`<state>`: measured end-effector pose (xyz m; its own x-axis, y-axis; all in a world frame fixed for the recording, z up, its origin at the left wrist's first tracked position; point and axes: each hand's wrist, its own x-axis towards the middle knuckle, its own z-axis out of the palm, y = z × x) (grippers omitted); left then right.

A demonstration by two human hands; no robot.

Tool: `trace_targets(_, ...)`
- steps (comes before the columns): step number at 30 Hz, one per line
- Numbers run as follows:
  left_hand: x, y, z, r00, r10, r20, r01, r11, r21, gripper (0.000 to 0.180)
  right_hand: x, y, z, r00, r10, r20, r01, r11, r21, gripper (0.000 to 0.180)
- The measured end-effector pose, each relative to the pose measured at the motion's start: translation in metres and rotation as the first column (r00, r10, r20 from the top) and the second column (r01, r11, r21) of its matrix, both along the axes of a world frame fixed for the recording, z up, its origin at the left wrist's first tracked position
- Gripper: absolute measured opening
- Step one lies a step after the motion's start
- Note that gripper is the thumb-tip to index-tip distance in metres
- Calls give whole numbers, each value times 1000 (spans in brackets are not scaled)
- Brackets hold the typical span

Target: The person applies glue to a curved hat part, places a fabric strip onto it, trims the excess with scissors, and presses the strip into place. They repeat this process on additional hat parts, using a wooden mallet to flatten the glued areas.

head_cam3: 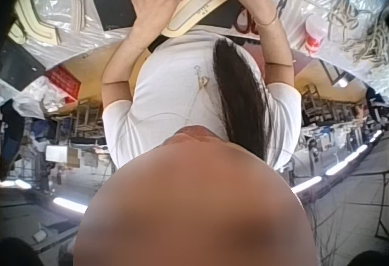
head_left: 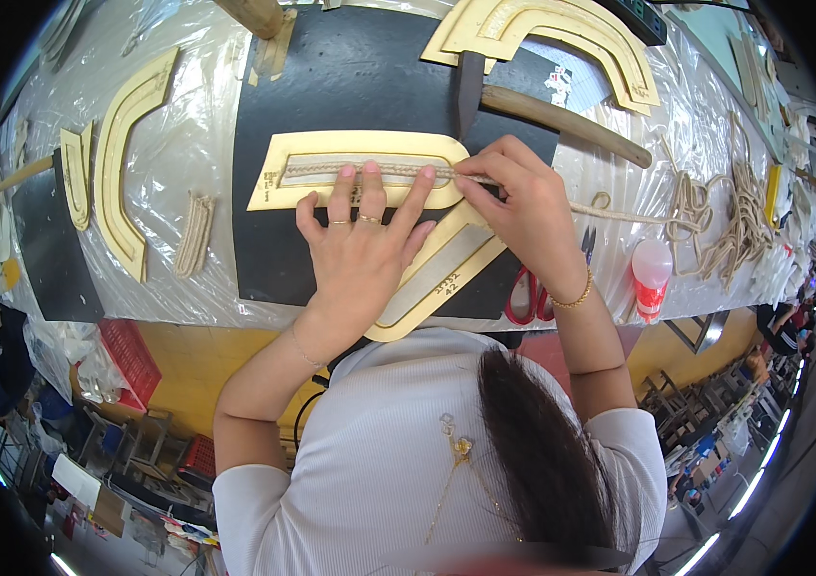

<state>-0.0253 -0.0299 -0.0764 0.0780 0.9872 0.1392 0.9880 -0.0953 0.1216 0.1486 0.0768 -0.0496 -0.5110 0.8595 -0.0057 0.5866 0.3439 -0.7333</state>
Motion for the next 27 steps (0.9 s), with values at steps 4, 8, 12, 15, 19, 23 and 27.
trace_targets(4, 1, 3, 9, 998, -16, -63, 15, 1000, -25, 55, 1, 5, 5, 998, 55, 40, -62, 980, 191, 15)
trace_targets(8, -12, 17, 23, 994, -104, -33, 102, 993, -60, 54, 38, 3, 38, 989, -139, 55, 123, 967, 223, 19)
trace_targets(12, -35, 44, 32, 977, -100, 186, 112, 992, -53, 57, 105, -36, 73, 872, -255, 418, 340, 929, -143, 21)
trace_targets(15, -38, 72, 31, 968, -143, 206, 165, 982, -93, 57, 125, -81, 56, 834, -228, 503, 371, 905, -206, 30)
trace_targets(19, -37, 94, 41, 957, -129, 259, 212, 920, -329, 50, 114, -125, 20, 829, -332, 450, 394, 918, -48, 47)
trace_targets(23, -37, 102, 53, 931, -65, 358, 237, 856, -460, 46, 103, -131, 7, 842, -393, 369, 458, 883, -103, 61)
trace_targets(27, -41, 113, 58, 857, 98, 506, 300, 705, -643, 47, 118, -127, 11, 888, -384, 251, 420, 901, -108, 62)
